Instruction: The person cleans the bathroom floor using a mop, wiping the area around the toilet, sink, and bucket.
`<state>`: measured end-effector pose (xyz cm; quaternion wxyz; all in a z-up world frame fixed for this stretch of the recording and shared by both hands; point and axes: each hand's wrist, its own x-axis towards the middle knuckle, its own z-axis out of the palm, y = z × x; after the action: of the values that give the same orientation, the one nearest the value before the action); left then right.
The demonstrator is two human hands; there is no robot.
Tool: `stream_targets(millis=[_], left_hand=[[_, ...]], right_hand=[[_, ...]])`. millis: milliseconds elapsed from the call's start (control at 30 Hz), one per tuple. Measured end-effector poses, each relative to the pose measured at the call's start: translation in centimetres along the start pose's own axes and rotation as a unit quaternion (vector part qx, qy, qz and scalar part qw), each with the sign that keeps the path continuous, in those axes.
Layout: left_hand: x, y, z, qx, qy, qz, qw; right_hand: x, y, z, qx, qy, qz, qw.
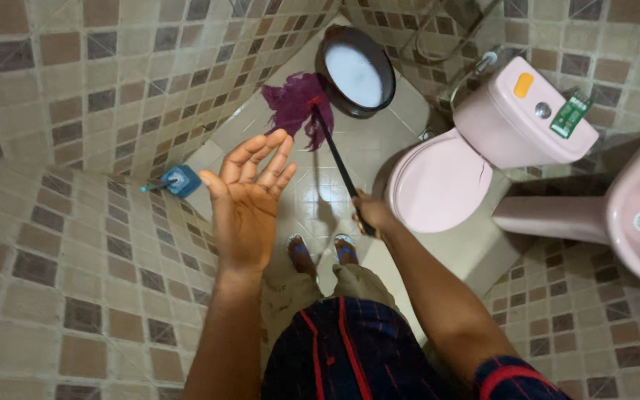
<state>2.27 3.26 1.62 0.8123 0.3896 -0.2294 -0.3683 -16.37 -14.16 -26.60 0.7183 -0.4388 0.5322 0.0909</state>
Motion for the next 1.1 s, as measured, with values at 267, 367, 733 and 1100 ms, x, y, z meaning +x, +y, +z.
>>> stream_targets(millis=[267,367,733,1100], left_hand=[[0.0,-3.4,3.5,-0.068,0.006,0.014,0.998],[-0.1,-4.0,4.4,-0.069,0.005,0.022,0.997],[-2.2,-1.6,1.9,-0.048,0.078,0.056,0.994],[-4.1,2.9,-4.5,-0.040,0.100,0.074,0.991]], right_hand=[[-7.3,5.7,-8.3,-0.035,-0.049,0.079,0.995],[-9.1,6.4,-8.7,-0.035,-0.062,0.105,0.992],[-2.1,5.0,-4.2,-0.019,-0.069,0.065,0.995],[2.3,-1.3,3.7,-0.102,-0.092,0.033,0.990]])
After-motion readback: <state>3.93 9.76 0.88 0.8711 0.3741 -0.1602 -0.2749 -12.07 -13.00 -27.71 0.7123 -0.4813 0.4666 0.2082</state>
